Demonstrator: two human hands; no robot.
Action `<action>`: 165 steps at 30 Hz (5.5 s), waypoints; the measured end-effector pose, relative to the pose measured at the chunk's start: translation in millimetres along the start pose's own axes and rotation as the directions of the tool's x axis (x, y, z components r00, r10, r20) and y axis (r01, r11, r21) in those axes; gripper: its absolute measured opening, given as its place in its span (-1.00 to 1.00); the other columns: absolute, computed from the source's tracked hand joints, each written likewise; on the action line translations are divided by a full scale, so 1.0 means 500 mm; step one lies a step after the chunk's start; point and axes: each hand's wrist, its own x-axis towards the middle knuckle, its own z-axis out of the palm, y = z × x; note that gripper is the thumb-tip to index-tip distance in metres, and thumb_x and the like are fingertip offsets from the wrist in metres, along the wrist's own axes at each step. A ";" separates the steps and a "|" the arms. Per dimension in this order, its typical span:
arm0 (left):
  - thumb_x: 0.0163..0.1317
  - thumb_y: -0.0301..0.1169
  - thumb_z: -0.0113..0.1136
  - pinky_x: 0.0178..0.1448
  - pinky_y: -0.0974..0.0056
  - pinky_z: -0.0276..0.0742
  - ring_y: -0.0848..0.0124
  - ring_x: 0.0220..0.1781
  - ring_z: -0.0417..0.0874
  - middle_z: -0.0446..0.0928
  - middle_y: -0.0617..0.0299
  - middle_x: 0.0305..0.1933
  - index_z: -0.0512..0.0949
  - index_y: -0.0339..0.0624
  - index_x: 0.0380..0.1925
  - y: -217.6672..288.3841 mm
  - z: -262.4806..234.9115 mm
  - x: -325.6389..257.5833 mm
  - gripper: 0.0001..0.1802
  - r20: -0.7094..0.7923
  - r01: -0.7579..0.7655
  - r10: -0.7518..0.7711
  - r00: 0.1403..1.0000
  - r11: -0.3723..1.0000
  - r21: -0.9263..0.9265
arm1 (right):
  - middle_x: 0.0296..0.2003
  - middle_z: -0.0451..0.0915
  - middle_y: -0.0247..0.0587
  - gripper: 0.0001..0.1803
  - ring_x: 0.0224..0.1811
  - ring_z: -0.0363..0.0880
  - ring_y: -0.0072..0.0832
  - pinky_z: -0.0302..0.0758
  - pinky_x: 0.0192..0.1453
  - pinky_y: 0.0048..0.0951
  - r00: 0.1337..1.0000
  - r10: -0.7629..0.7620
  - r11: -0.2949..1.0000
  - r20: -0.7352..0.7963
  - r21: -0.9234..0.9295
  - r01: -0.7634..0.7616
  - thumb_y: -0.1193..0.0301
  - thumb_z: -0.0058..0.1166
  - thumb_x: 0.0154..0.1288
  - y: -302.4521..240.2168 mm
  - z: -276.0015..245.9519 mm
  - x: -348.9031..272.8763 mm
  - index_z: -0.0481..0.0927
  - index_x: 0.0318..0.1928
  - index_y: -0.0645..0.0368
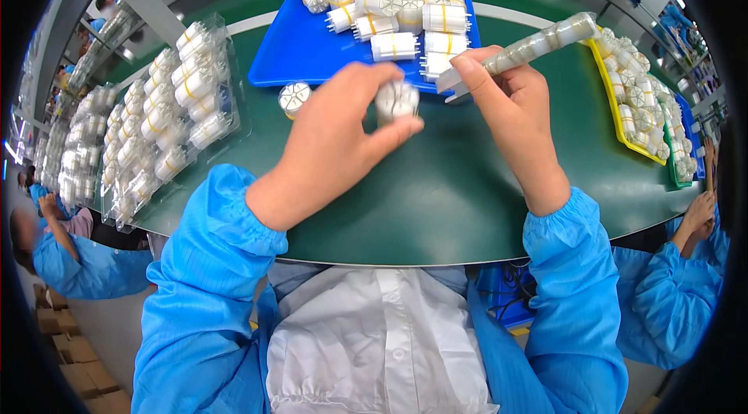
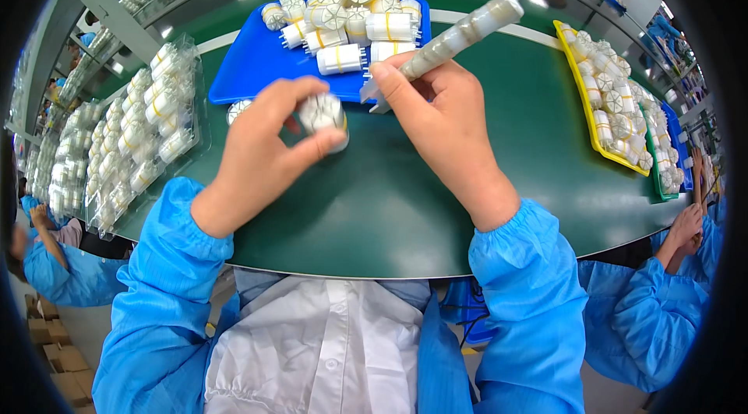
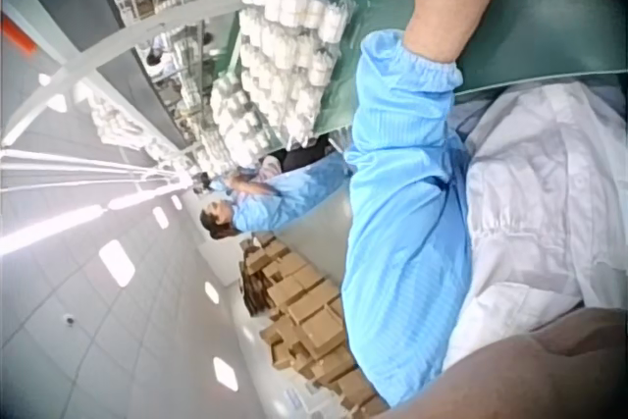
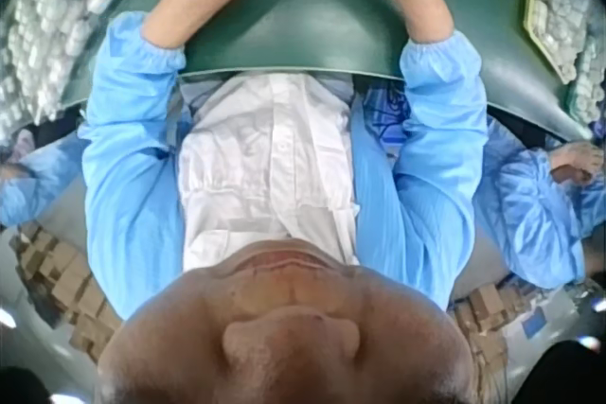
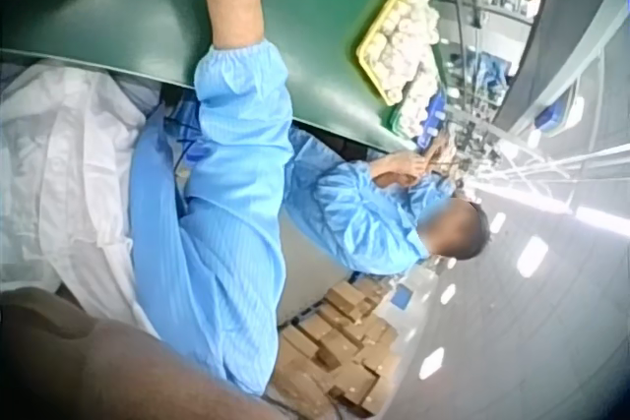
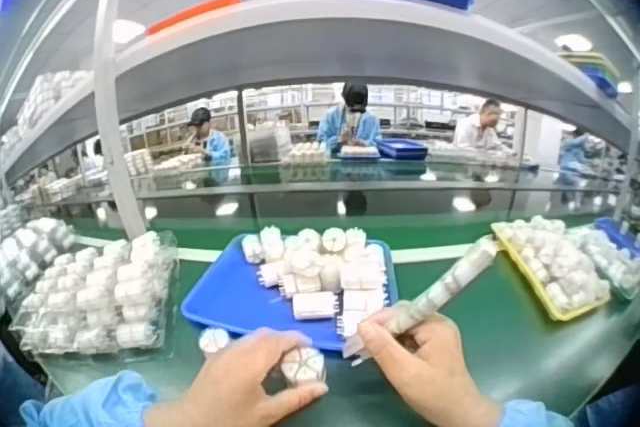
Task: The person inserts a white cylindrical tool into the top of small, white cylindrical components on a green table. They repeat this insertion action for multiple units, moving them from a blue tray to a clear plastic packaging tray. The person wears a blue protective gown and white gloves.
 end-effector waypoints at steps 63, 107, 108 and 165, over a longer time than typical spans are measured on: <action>0.13 -0.51 0.39 0.20 0.24 0.52 0.28 0.18 0.61 0.57 0.04 0.17 0.35 -0.26 0.29 -0.015 0.055 -0.048 -0.31 0.071 0.123 -0.104 0.992 0.921 -0.371 | -0.37 0.63 -0.30 -0.78 -0.38 0.56 -0.58 0.51 -0.28 -0.46 0.987 -0.001 0.998 0.164 -0.058 0.011 0.37 0.27 0.37 0.020 0.029 -0.020 0.66 -0.16 0.30; 0.23 -0.17 0.35 -0.08 0.04 0.61 0.03 -0.10 0.61 0.48 -0.02 -0.17 0.53 -0.24 -0.03 -0.111 -0.105 -0.071 -0.55 0.010 0.052 -0.065 0.998 0.866 0.497 | -0.32 0.68 -0.27 -0.73 -0.27 0.60 -0.61 0.48 -0.17 -0.54 0.994 0.043 0.987 0.096 -0.157 -0.027 0.31 0.22 0.44 0.051 0.019 -0.011 0.68 -0.12 0.33; 0.24 -0.17 0.35 -0.07 0.05 0.61 0.02 -0.09 0.61 0.49 -0.02 -0.17 0.55 -0.23 -0.04 -0.108 -0.106 -0.068 -0.57 0.038 0.060 -0.089 0.995 0.876 0.479 | -0.31 0.68 -0.27 -0.73 -0.26 0.58 -0.62 0.47 -0.15 -0.54 0.994 0.042 0.985 0.099 -0.173 -0.024 0.32 0.22 0.44 0.056 0.014 -0.010 0.68 -0.12 0.32; 0.32 -0.38 0.23 0.16 0.03 0.55 -0.02 0.10 0.60 0.58 -0.03 0.04 0.49 -0.22 0.13 -0.132 0.019 0.099 -0.61 0.055 -0.150 0.141 0.989 0.958 0.246 | -0.48 0.65 -0.20 -0.76 -0.47 0.62 -0.48 0.54 -0.33 -0.40 0.973 0.035 0.956 0.228 -0.290 0.033 0.34 0.29 0.32 0.038 0.050 -0.024 0.66 -0.23 0.30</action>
